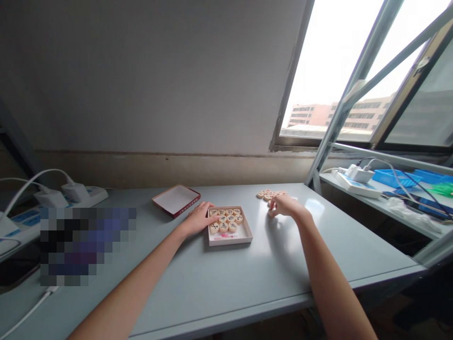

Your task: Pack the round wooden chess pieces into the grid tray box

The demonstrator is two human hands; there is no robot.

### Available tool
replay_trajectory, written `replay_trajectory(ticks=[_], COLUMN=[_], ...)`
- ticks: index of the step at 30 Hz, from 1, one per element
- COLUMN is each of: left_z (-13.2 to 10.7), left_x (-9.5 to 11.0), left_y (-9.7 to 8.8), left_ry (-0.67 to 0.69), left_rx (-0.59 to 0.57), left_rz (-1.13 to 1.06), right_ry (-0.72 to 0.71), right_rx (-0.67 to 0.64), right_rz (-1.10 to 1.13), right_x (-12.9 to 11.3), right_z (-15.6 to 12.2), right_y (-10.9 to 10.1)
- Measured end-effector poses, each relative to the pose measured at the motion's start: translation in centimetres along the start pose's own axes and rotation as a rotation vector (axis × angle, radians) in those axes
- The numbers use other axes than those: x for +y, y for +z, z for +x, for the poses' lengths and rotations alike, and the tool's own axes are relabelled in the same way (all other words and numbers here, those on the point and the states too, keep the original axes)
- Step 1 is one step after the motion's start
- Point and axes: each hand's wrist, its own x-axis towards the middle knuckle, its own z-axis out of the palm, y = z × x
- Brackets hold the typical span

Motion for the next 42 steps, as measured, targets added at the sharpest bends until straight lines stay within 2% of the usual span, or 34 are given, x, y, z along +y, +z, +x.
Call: replay_trajectory(ticks=[4,7,10,14,18,28,36,39,42], left_z=[0.0,-0.1,-0.2,-0.4,-0.5,-0.4,-0.1,0.0,0.0], left_x=[0.0,0.2,0.5,0.9,1.2,1.2,0.6,0.5,0.5], left_y=[0.0,-0.1,-0.1,-0.1,-0.3,-0.2,0.1,0.2,0.1], left_ry=[0.006,0.014,0.015,-0.015,-0.018,-0.033,-0.009,-0.006,-0.009], left_rx=[0.012,0.011,-0.001,-0.007,-0.014,-0.016,0.009,0.003,0.001], left_rz=[0.004,0.007,0.041,0.097,0.105,0.078,0.095,0.098,0.098], right_ry=[-0.328,-0.426,-0.419,-0.417,-0.421,-0.388,-0.413,-0.377,-0.348], right_rx=[-0.094,-0.169,-0.172,-0.157,-0.073,-0.038,-0.055,-0.09,-0.072], right_rz=[0.307,0.282,0.208,0.138,0.046,-0.062,-0.053,-0.065,-0.078], right_x=[-3.4,-5.8,-7.1,-7.6,-7.8,-9.6,-8.9,-9.1,-9.3], right_z=[-0.5,-0.8,-0.8,-0.9,-1.3,-2.4,-2.1,-2.1,-2.2], right_y=[-0.9,-0.8,-0.2,0.2,-0.1,-0.4,-0.4,-0.2,-0.1])
